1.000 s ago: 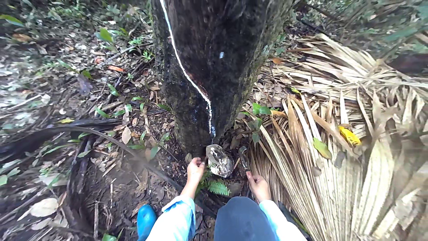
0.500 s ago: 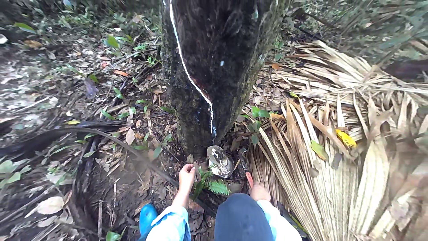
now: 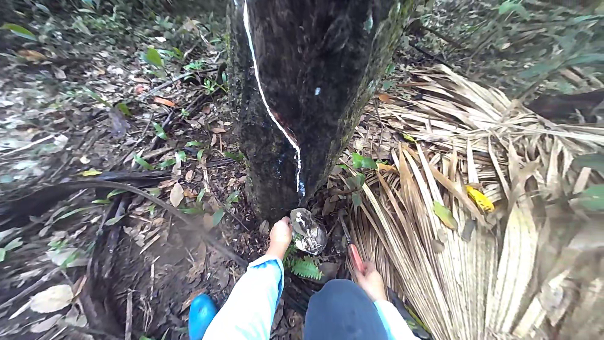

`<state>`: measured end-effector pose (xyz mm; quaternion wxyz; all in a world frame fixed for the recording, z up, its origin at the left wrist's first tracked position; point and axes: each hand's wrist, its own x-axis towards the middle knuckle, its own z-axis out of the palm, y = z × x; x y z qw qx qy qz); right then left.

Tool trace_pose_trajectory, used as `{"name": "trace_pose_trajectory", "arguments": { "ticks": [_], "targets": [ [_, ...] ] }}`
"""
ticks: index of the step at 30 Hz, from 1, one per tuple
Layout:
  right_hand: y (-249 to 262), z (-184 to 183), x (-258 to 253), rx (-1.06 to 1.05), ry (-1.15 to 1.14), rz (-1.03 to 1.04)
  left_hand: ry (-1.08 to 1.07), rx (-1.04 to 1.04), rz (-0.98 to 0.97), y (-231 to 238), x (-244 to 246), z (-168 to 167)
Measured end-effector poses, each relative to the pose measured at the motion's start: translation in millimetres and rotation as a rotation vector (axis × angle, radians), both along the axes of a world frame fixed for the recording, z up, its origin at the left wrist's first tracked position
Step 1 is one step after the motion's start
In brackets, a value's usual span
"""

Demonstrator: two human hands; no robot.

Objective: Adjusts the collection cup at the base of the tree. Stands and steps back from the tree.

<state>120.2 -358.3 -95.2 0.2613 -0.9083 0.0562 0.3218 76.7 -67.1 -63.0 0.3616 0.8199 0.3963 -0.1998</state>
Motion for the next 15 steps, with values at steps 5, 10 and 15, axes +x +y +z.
{"name": "trace_pose_trajectory", "arguments": {
  "ticks": [5, 10, 15],
  "targets": [
    [-5.6, 9.5, -12.1, 0.172, -0.050, 0.033, -0.005, 0.049, -0.081, 1.8, 7.1, 8.3],
    [-3.2, 1.2, -14.3, 0.188, -0.018, 0.088, 0.010, 0.066, -0.123, 0.9, 8.1, 7.6],
    [3.0, 3.8, -16.0, 0.207, -0.010, 0.078, -0.049, 0.000, -0.017, -0.7, 4.4, 3.6]
  ]
}}
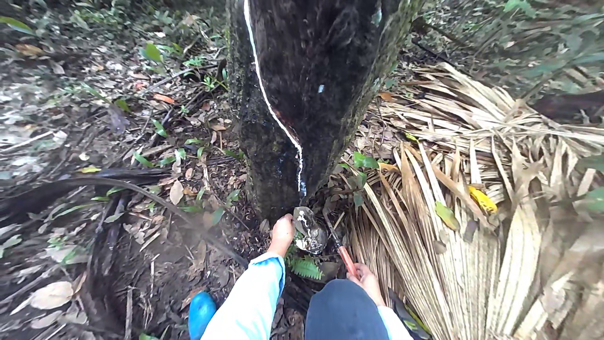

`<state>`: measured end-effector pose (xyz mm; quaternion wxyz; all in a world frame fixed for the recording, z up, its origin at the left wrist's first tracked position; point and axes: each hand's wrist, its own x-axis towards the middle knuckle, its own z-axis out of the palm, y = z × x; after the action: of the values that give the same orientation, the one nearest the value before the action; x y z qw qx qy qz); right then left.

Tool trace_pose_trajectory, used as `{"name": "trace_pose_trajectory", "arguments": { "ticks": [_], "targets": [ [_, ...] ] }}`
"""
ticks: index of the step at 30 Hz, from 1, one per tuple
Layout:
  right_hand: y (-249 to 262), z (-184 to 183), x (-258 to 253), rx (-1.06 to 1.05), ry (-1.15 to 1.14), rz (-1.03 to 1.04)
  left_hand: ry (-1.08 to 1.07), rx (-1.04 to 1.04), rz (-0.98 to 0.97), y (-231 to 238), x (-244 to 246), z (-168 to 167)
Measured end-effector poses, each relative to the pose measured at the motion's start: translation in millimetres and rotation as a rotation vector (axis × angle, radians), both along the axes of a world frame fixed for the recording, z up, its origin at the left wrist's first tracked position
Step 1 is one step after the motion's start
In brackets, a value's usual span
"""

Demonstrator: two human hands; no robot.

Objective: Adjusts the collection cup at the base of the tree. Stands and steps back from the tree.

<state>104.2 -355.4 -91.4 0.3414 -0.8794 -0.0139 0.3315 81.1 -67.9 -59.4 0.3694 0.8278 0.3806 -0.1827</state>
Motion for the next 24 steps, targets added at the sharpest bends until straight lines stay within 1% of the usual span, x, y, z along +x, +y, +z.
{"name": "trace_pose_trajectory", "arguments": {
  "ticks": [4, 7, 9, 12, 15, 18, 21, 24],
  "targets": [
    [-1.0, 3.0, -0.7, 0.103, -0.016, -0.075, -0.070, -0.068, 0.057, 3.6, -6.6, -3.4],
    [2.1, 18.4, 2.0, 0.184, 0.009, -0.183, -0.121, -0.116, 0.103, 9.6, -16.3, 4.2],
    [4.5, 29.1, 6.9, 0.215, 0.040, -0.256, -0.097, -0.140, 0.115, 21.1, -23.6, 11.1],
    [8.4, 39.6, 19.6, 0.254, 0.060, -0.374, -0.045, -0.174, 0.151, 51.7, -34.6, 17.1],
    [17.8, 54.4, 39.3, 0.278, 0.041, -0.455, -0.032, -0.199, 0.257, 86.6, -40.1, 33.1],
    [34.1, 71.0, 58.5, 0.326, 0.029, -0.543, -0.063, -0.175, 0.363, 118.6, -36.6, 45.0],
    [51.2, 90.5, 70.5, 0.401, -0.006, -0.638, -0.071, -0.114, 0.307, 141.2, -29.1, 57.1],
    [67.0, 113.7, 73.5, 0.422, -0.039, -0.702, -0.038, -0.094, 0.278, 163.4, -25.3, 75.5]
  ]
}}
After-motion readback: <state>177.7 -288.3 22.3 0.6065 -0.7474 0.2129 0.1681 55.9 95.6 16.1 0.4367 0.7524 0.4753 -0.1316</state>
